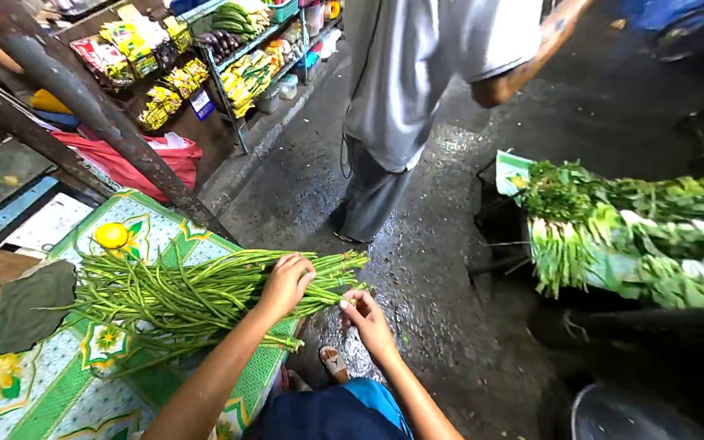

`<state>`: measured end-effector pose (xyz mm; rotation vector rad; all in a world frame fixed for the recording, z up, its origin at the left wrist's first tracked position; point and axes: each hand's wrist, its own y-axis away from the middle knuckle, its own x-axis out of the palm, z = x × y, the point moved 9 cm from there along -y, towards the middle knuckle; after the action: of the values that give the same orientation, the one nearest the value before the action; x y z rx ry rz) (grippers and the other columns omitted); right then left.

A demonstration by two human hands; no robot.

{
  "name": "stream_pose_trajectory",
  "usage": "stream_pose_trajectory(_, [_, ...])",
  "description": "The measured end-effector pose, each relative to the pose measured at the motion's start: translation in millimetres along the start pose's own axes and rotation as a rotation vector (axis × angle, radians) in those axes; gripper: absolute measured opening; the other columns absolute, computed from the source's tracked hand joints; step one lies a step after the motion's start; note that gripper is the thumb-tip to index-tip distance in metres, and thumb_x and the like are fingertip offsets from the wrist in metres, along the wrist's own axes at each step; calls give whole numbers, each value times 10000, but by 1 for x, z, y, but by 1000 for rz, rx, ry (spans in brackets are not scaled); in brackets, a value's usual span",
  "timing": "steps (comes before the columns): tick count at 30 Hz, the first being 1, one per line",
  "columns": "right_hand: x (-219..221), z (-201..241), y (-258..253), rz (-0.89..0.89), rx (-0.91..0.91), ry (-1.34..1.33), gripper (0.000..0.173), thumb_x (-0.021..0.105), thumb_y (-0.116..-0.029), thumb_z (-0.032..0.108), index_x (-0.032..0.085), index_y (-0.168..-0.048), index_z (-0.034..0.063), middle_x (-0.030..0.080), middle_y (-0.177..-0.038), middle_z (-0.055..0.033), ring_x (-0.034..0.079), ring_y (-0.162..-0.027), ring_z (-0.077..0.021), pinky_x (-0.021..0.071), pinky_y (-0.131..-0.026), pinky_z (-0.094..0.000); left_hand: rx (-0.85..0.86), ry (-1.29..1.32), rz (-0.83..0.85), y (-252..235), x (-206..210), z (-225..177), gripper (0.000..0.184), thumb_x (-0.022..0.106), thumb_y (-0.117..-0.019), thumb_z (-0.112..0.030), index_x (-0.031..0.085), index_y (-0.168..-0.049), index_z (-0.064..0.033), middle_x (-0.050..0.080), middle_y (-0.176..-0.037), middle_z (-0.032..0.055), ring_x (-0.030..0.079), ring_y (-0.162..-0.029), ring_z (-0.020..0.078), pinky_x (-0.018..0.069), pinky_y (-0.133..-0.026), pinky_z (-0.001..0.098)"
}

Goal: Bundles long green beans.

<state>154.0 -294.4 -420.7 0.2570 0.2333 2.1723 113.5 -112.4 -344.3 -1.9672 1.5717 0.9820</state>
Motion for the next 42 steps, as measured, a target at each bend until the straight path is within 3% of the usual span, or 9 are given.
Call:
stream_pose_trajectory(2, [1, 16, -9, -21, -71, 41, 227, 627, -975, 87, 589, -1163, -33, 667, -899, -52, 666, -730, -99, 588, -668, -271, 6, 195, -146, 9, -40, 0, 266, 469, -1067, -122, 628, -1191, 52, 718, -1088, 149, 677, -1080, 238, 523, -990, 418])
stream_pose_trajectory(5, [-2, 34, -24, 3, -183, 83, 267, 641, -953, 55, 603, -1199, -42, 678, -1009, -66, 667, -799, -84, 589, -736, -265, -10, 459, -396, 32, -110, 6, 288, 410, -1065, -134, 517, -1258, 52, 643, -888, 83, 647, -789, 134, 560, -775, 339])
stream_pose_trajectory(9, [-6, 27, -41, 8, -208, 158, 263, 623, -948, 8, 619, -1206, -45, 689, -1110, -102, 680, -866, -86, 587, -783, -259, 200, 543, -777, 94, -230, -19, 145, 411, -1090, -223, 492, -1195, -165, 546, -793, -137, 511, -632, -24, 466, -607, 167])
stream_pose_trajectory(15, [-8, 34, -37, -114, -368, 606, 387, 677, -955, 140, 632, -1305, -19, 607, -1294, -247, 675, -1002, -278, 579, -825, -402, 244, 381, -1101, 233, -363, -36, 245, 356, -1085, -176, 599, -1113, -163, 494, -705, -148, 435, -543, -38, 380, -533, 99])
stream_pose_trajectory(18, [19, 63, -4, -97, -674, 744, 453, 698, -927, 264, 651, -1251, -48, 584, -1276, -333, 636, -1087, -435, 567, -855, -523, 143, 366, -1033, 247, -359, -41, 223, 384, -1109, -263, 554, -1234, -190, 530, -722, -152, 494, -523, -37, 449, -501, 95])
stream_pose_trajectory(22, [101, 27, 31, 363, -687, 904, 431, 676, -943, 434, 731, -1133, 51, 707, -1108, -198, 674, -1029, -427, 557, -833, -612, -16, 547, -902, 235, -323, -3, 268, 392, -1104, -257, 497, -1340, -183, 652, -860, -85, 650, -667, 34, 580, -601, 183])
stream_pose_trajectory(29, [126, 12, 26, 483, -550, 918, 289, 681, -967, 244, 749, -1127, 13, 737, -1036, -200, 705, -998, -424, 555, -858, -623, -91, 949, -876, 236, -283, 45, 301, 268, -1101, -141, 536, -1239, -132, 684, -992, 4, 709, -885, 126, 619, -784, 286])
stream_pose_trajectory(38, [141, 140, 7, 450, -665, 378, 286, 633, -989, 181, 685, -1221, 23, 729, -1114, -45, 677, -931, -21, 565, -835, -210, -49, 1030, -822, 230, -269, 60, 334, 312, -1084, -80, 541, -1328, -101, 698, -1056, 51, 709, -963, 167, 598, -898, 341])
stream_pose_trajectory(42, [147, 202, 9, 443, -716, 169, 260, 680, -951, 153, 673, -1204, 92, 745, -1005, 41, 706, -845, -45, 608, -774, -248, -11, 1050, -795, 221, -268, 60, 316, 350, -1073, -42, 513, -1337, -100, 701, -1076, 55, 712, -971, 164, 595, -908, 327])
